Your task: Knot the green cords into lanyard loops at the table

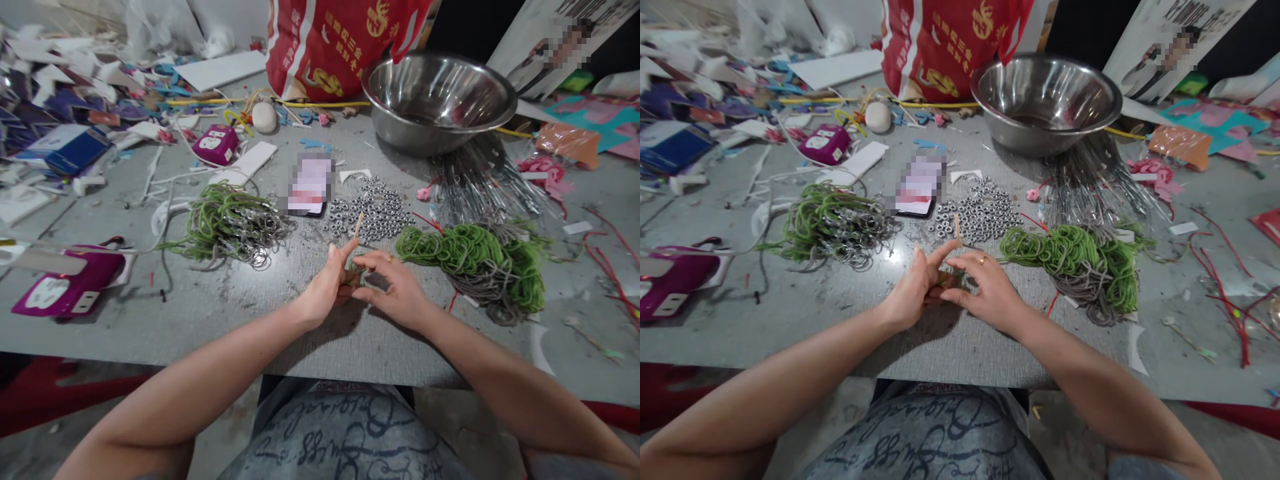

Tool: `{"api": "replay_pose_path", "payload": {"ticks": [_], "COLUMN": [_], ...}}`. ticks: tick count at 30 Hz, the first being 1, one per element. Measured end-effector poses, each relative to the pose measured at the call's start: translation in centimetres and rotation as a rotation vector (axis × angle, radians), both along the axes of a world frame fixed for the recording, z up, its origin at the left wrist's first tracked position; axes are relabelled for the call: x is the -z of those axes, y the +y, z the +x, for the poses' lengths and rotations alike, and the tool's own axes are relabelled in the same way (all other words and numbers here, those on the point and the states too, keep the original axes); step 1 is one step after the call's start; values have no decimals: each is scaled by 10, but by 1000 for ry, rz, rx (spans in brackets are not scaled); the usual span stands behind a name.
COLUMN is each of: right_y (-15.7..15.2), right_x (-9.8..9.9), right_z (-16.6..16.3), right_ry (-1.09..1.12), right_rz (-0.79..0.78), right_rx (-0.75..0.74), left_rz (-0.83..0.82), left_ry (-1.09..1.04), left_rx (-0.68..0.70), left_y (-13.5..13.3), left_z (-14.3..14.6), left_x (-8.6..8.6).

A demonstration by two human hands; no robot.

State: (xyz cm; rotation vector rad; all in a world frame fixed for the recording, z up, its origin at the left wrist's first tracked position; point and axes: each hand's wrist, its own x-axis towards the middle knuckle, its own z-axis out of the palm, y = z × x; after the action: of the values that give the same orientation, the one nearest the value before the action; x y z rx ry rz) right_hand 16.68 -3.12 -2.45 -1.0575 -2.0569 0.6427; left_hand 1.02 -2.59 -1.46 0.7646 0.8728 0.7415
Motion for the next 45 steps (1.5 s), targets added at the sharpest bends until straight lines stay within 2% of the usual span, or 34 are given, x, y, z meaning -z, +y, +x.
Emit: {"api": "replay_pose_path", "payload": {"ticks": [8, 22, 25, 28, 32, 35, 38, 40, 45], "right_y": [-2, -2, -2, -1, 5, 13, 21, 27, 36], "right_x": [2, -1, -6, -11, -24, -35, -36, -32, -20], "right_z": [-2, -1, 0, 4, 14, 26, 41, 50, 76], "right_ry": [50, -4, 98, 343, 722, 829, 831, 717, 80], "right_rz": [56, 190, 87, -172, -560, -666, -563, -431, 10], "right_rx": [-7, 18, 80, 190, 222, 256, 298, 388, 765], "left_rz": [13, 62, 81, 168, 368, 454, 572, 617, 660], "left_ry": [32, 53, 57, 89, 274, 363, 497, 589, 845], "left_rx": [-14, 11, 20, 86, 141, 156, 206, 286, 490], "left_y": [-3, -4, -3, 0, 7, 15, 24, 30, 42], "left_z": [3, 2, 1, -3, -13, -24, -37, -46, -64], "left_x": [2, 2, -3, -10, -19, -24, -30, -34, -44]}}
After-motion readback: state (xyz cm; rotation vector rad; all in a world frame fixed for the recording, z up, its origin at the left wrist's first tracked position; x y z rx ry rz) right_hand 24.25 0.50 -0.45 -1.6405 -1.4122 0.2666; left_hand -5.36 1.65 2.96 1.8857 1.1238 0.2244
